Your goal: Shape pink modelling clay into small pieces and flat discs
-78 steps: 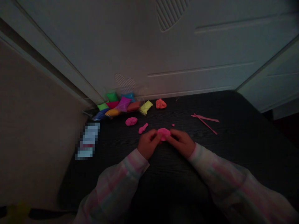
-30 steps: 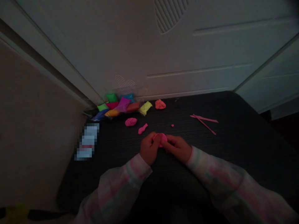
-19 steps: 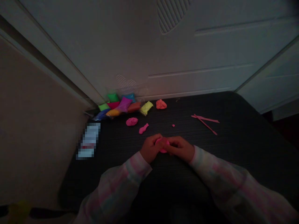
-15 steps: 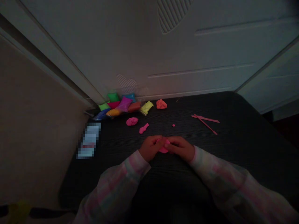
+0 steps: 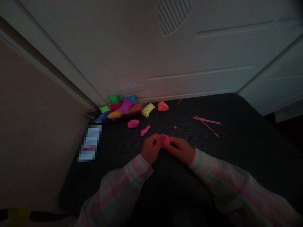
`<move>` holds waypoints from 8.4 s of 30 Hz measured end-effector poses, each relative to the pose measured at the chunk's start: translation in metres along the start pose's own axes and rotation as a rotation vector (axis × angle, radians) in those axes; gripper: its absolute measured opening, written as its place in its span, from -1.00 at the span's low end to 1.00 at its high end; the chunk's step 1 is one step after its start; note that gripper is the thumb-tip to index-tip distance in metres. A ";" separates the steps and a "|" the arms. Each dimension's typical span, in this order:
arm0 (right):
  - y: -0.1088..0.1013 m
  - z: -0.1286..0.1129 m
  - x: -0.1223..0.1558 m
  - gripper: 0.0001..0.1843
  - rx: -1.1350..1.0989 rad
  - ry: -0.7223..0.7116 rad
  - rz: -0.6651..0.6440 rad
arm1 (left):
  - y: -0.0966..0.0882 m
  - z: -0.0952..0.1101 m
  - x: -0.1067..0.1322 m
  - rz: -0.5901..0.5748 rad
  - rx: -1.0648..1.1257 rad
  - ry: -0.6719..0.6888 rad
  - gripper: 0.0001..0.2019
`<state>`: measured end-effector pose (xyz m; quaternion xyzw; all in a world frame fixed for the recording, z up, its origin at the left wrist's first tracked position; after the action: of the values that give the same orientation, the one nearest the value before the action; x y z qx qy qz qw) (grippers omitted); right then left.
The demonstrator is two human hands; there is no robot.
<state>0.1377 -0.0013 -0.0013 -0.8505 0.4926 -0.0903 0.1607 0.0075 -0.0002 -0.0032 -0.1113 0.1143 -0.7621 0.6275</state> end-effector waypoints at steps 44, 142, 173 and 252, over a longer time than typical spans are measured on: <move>-0.041 -0.152 -0.021 -0.92 -0.043 -0.342 0.706 | -0.033 0.149 0.002 0.889 0.050 0.537 -0.87; -0.055 -0.146 -0.011 -0.75 -0.389 -0.585 0.476 | -0.056 0.136 0.008 0.400 0.373 0.815 -0.71; -0.082 -0.147 0.009 -0.68 0.246 -0.572 0.383 | -0.067 0.158 0.014 0.459 -0.186 0.915 -0.57; -0.060 -0.138 -0.021 -0.83 -0.150 -0.450 0.418 | -0.065 0.135 -0.007 0.305 0.223 0.569 -0.81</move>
<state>0.1330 0.0198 0.1491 -0.7389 0.6142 0.1716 0.2176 -0.0090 0.0140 0.1455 0.1933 0.2160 -0.6679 0.6855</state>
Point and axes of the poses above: each hand's wrist, its own x-axis away from the middle knuckle, its own y-axis out of the palm, z = x × y, the point moved 1 cm from there along -x, towards the middle knuckle
